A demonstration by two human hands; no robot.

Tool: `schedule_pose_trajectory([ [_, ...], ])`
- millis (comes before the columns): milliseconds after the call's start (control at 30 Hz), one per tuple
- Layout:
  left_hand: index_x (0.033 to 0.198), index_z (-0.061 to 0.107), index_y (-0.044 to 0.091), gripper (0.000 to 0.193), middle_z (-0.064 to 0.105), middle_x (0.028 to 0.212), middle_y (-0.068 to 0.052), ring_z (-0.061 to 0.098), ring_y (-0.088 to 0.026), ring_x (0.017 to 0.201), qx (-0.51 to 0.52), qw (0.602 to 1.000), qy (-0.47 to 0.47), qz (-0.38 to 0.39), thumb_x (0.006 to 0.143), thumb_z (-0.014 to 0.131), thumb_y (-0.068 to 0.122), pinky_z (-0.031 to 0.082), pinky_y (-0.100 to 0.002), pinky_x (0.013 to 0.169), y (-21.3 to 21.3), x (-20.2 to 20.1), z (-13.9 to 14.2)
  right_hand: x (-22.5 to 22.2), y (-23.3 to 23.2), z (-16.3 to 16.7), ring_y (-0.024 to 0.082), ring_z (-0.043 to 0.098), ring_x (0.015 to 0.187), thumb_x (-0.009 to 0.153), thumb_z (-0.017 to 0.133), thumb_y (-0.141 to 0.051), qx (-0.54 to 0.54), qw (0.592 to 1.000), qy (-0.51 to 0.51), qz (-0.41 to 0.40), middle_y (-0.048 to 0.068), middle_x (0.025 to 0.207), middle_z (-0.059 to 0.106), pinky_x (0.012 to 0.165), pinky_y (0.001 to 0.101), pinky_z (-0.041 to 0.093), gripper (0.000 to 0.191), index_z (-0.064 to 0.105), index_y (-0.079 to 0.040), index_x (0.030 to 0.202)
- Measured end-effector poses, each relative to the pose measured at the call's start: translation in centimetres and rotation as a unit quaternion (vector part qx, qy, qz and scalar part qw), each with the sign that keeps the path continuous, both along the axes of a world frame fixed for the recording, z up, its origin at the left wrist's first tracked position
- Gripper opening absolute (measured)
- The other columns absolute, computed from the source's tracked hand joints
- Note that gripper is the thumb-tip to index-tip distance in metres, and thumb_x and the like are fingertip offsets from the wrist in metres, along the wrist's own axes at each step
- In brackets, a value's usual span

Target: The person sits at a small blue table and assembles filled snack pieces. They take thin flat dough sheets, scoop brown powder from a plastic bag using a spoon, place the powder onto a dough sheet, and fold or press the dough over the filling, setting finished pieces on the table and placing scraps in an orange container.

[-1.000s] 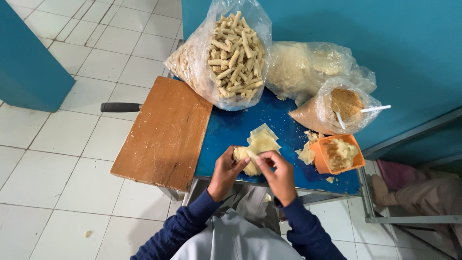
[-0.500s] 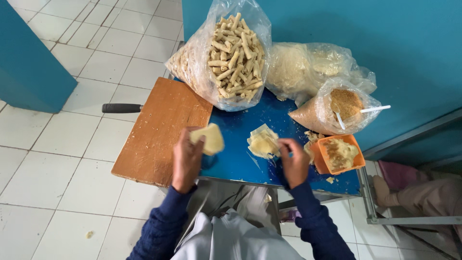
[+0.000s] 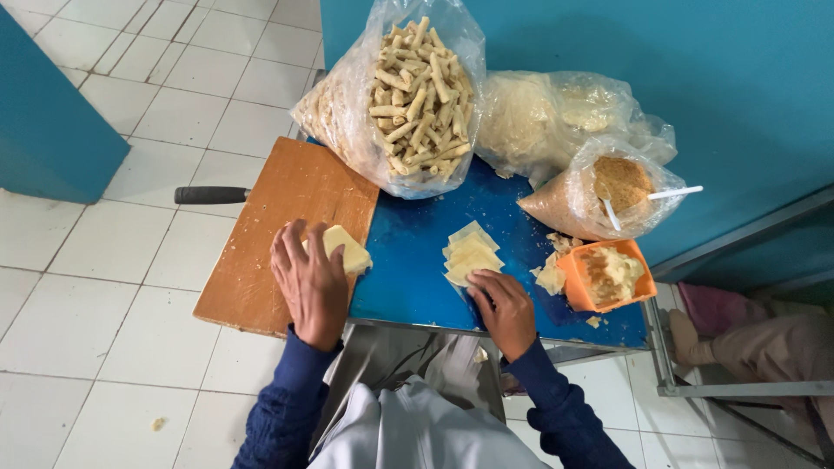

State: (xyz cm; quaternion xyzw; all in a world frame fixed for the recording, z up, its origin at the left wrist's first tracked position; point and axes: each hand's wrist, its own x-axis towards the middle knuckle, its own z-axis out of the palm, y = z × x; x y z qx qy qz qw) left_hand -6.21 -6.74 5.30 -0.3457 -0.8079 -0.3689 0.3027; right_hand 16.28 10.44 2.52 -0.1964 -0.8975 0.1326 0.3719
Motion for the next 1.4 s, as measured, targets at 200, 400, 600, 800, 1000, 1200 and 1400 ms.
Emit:
schedule_pose_trajectory([
  [200,0.092,0.064,0.006,0.015,0.061,0.091,-0.011,0.058,-0.032,0.090,0.021,0.958,-0.022,-0.286,0.080,0.062,-0.002,0.048,-0.044,0.082,2.5,3.9,-0.1,4.3,1.5,2.6,0.026,0.070,0.101,0.096,0.068,-0.004,-0.031,0.996,0.020,-0.086,0.007,0.109,0.073,0.086,0.0360,0.055,0.010,0.075,-0.011,0.099],
  [400,0.095,0.063,0.003,0.011,0.061,0.082,-0.011,0.057,-0.032,0.080,0.005,0.917,-0.129,-0.378,0.086,0.062,-0.002,0.047,-0.041,0.069,4.9,7.5,-1.6,13.2,5.5,7.9,0.031,0.060,0.111,0.089,0.076,-0.025,0.069,0.972,-0.082,-0.207,0.004,0.124,0.066,0.092,0.0441,0.049,0.033,0.072,-0.016,0.121],
  [600,0.108,0.067,0.007,0.037,0.065,0.108,-0.012,0.057,-0.034,0.105,-0.008,0.936,-0.085,-0.342,0.075,0.058,-0.008,0.048,-0.044,0.087,5.3,8.1,-2.1,16.2,5.1,6.3,0.035,0.045,0.127,0.071,0.085,-0.042,0.106,0.894,-0.255,-0.352,0.001,0.141,0.051,0.101,0.0572,0.039,0.050,0.074,-0.032,0.119],
  [800,0.127,0.064,0.012,0.041,0.058,0.132,-0.011,0.050,-0.034,0.127,-0.031,0.896,-0.102,-0.432,0.087,0.074,0.015,0.044,-0.046,0.097,6.9,10.0,-2.3,14.7,4.5,4.3,0.039,0.038,0.133,0.069,0.088,-0.045,0.094,0.907,-0.238,-0.335,0.006,0.145,0.044,0.101,0.0628,0.033,0.058,0.074,-0.026,0.121],
  [1000,0.155,0.028,0.006,0.115,0.039,0.157,-0.014,0.035,-0.036,0.146,-0.093,0.854,-0.187,-0.476,0.068,0.092,0.043,0.033,-0.055,0.111,14.8,15.9,-3.5,12.2,5.6,4.1,0.044,0.025,0.145,0.053,0.094,-0.033,0.079,0.929,-0.245,-0.267,0.009,0.157,0.029,0.105,0.0695,0.027,0.061,0.075,-0.021,0.109],
  [1200,0.162,0.008,0.005,0.145,0.027,0.165,-0.019,0.026,-0.037,0.152,-0.042,0.835,-0.267,-0.480,0.054,0.097,0.044,0.025,-0.057,0.116,19.8,20.2,-4.7,13.6,6.6,4.9,0.044,0.027,0.142,0.054,0.093,-0.023,0.063,0.941,-0.252,-0.216,0.009,0.156,0.030,0.105,0.0668,0.029,0.067,0.071,-0.023,0.118],
  [1400,0.161,0.009,0.004,0.137,0.032,0.163,-0.017,0.034,-0.032,0.150,-0.055,0.851,-0.274,-0.446,0.059,0.096,0.034,0.016,-0.061,0.117,21.2,21.9,-5.6,15.5,5.6,5.4,0.036,0.044,0.117,0.065,0.089,-0.023,-0.004,0.942,-0.244,-0.229,0.009,0.125,0.045,0.099,0.0532,0.039,0.078,0.062,-0.030,0.137],
])
